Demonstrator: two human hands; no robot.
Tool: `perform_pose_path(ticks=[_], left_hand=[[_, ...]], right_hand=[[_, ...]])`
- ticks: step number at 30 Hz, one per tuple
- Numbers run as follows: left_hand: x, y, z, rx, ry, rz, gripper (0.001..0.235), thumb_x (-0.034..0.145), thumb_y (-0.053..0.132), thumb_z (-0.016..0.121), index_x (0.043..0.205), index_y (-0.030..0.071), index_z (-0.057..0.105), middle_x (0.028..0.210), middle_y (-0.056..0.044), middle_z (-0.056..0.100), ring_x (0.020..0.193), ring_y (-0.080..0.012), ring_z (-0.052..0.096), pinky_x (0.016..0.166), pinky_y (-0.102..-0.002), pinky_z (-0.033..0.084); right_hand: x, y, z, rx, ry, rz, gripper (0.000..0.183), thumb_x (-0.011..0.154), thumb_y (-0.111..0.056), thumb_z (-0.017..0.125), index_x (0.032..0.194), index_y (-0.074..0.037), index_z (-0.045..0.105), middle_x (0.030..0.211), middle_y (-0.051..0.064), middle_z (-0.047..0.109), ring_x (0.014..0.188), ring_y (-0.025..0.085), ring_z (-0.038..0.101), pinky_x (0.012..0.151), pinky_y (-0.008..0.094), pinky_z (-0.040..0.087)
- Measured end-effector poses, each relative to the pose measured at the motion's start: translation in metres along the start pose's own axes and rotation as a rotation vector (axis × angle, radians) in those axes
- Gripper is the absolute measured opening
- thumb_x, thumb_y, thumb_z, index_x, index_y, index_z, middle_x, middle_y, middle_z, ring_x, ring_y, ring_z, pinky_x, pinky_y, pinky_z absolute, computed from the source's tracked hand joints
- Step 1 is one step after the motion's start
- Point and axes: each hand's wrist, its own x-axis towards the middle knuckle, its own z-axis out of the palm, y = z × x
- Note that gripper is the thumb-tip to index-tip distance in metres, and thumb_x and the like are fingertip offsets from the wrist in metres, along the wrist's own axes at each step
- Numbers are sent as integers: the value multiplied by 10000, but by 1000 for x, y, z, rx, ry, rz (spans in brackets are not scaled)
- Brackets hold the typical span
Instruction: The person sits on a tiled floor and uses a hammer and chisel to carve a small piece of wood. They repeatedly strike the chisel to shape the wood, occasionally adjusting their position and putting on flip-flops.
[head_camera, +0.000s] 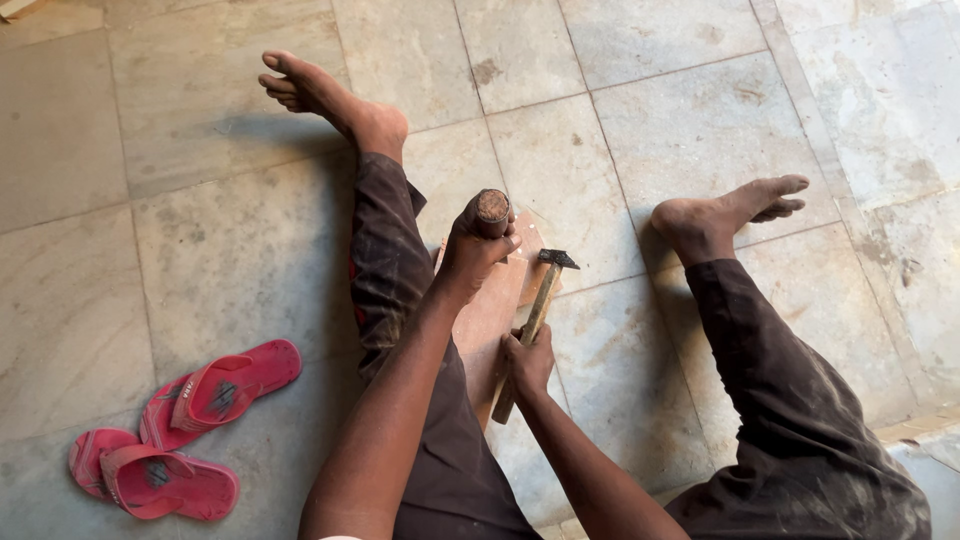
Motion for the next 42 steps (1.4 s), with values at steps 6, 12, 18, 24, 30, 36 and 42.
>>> perform_pose_path(ticks=[6,12,18,24,30,36,42], left_hand=[[1,0,5,-14,-3,-26,275,814,-48,739,1046,82,669,938,29,653,895,-89,628,816,-276,557],[3,-2,6,-39,-14,-20,267,806,-48,743,1030,82,677,930,23,656,883,-98,628,801,-278,551],[4,0,5,-39,-22,-10,267,811,-53,743,1028,83,667,921,20,645,880,-98,617,819,-285,539],[11,9,-4,-60,-58,17,294,780,-69,740,998,99,636,891,28,629,845,-100,607,826,-287,530],[14,23,-13,-87,-28,82,273,788,-70,711,970,102,603,854,20,609,819,-113,606,837,-311,534],[17,29,-14,-95,-38,81,278,790,-67,708,968,111,588,851,9,601,829,-116,618,844,-309,538],[24,-16,1,-5,16,71,335,772,-59,768,1059,51,634,922,19,630,857,-114,616,792,-302,533]], right_hand=[[3,-1,0,-19,-14,-14,305,862,-84,748,1082,-44,540,938,108,695,770,192,685,685,362,579],[3,-3,-1,3,-28,12,322,866,-86,743,1105,-49,530,940,105,687,763,195,681,673,369,582],[3,-2,-2,-3,-39,0,312,871,-91,743,1092,-47,528,934,101,682,757,187,676,669,366,582],[3,-2,-2,-15,-45,8,298,880,-83,736,1085,-36,524,920,113,680,748,186,673,664,364,580],[4,-6,-4,5,-57,25,288,877,-59,731,1058,-27,509,894,110,682,716,179,661,638,354,573],[6,-3,-2,-7,-51,17,278,871,-57,733,1035,-41,508,882,105,680,711,177,660,636,350,572],[17,7,-12,-105,-10,-4,257,912,-118,725,1034,-39,513,871,115,672,683,188,656,598,369,561]])
